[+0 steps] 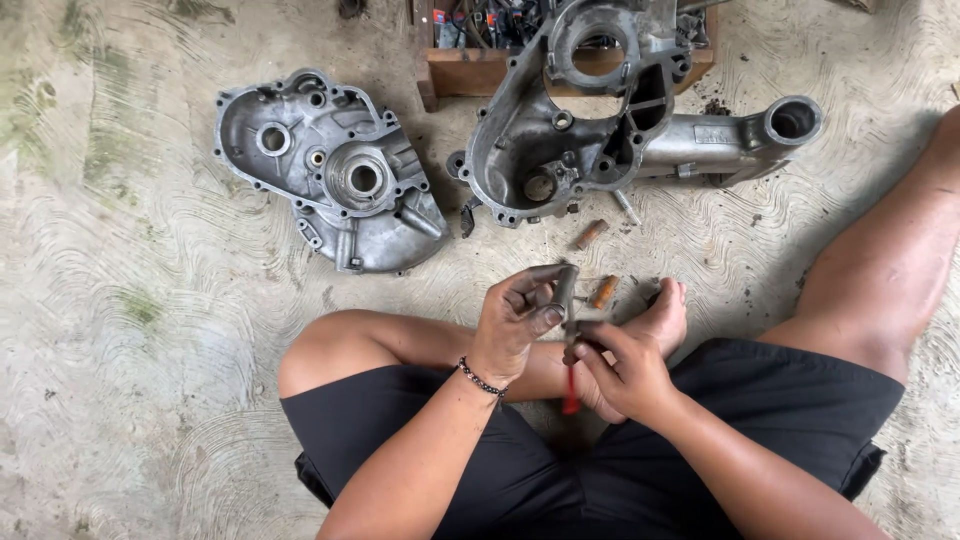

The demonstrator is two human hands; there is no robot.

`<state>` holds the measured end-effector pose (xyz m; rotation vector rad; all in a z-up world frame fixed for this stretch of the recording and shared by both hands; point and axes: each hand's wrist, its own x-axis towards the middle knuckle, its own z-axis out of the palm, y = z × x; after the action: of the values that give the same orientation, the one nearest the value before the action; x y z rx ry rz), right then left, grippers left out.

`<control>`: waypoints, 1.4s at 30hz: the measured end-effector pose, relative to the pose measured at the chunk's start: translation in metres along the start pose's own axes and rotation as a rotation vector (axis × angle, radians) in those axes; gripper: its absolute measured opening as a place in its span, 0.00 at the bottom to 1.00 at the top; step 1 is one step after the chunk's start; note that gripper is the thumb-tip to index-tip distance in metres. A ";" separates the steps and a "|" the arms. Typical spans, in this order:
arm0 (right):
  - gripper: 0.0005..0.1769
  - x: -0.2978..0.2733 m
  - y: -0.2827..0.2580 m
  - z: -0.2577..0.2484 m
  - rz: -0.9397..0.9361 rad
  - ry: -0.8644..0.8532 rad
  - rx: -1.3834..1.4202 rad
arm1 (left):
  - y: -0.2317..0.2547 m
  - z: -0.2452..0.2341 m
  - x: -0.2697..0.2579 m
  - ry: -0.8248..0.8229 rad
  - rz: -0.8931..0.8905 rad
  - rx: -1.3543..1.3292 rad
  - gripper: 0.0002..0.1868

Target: The person sits on the floor and cleans a small cylindrical metal part using a wire brush. They scrub the exterior and interior of the part, then use a red-handled tool to clean the inside of a larger disassembled engine casing nearby.

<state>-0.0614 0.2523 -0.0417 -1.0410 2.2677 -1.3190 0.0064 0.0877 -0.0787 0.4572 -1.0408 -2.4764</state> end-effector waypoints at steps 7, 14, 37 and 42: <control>0.20 -0.008 0.026 0.026 0.557 -0.130 0.866 | -0.011 0.006 -0.002 0.014 -0.067 -0.020 0.28; 0.21 -0.015 0.027 0.062 0.272 -0.348 0.006 | 0.018 0.004 0.007 0.107 -0.009 0.140 0.27; 0.22 -0.004 0.053 -0.025 0.284 -0.059 0.240 | 0.059 0.013 0.014 0.093 0.155 -0.087 0.30; 0.14 0.004 -0.009 0.001 -0.002 0.116 0.183 | 0.046 0.030 0.013 -0.014 0.169 -0.034 0.30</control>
<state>-0.0595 0.2461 -0.0337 -0.9265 2.1760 -1.5919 -0.0068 0.0698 -0.0267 0.3272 -0.9982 -2.3473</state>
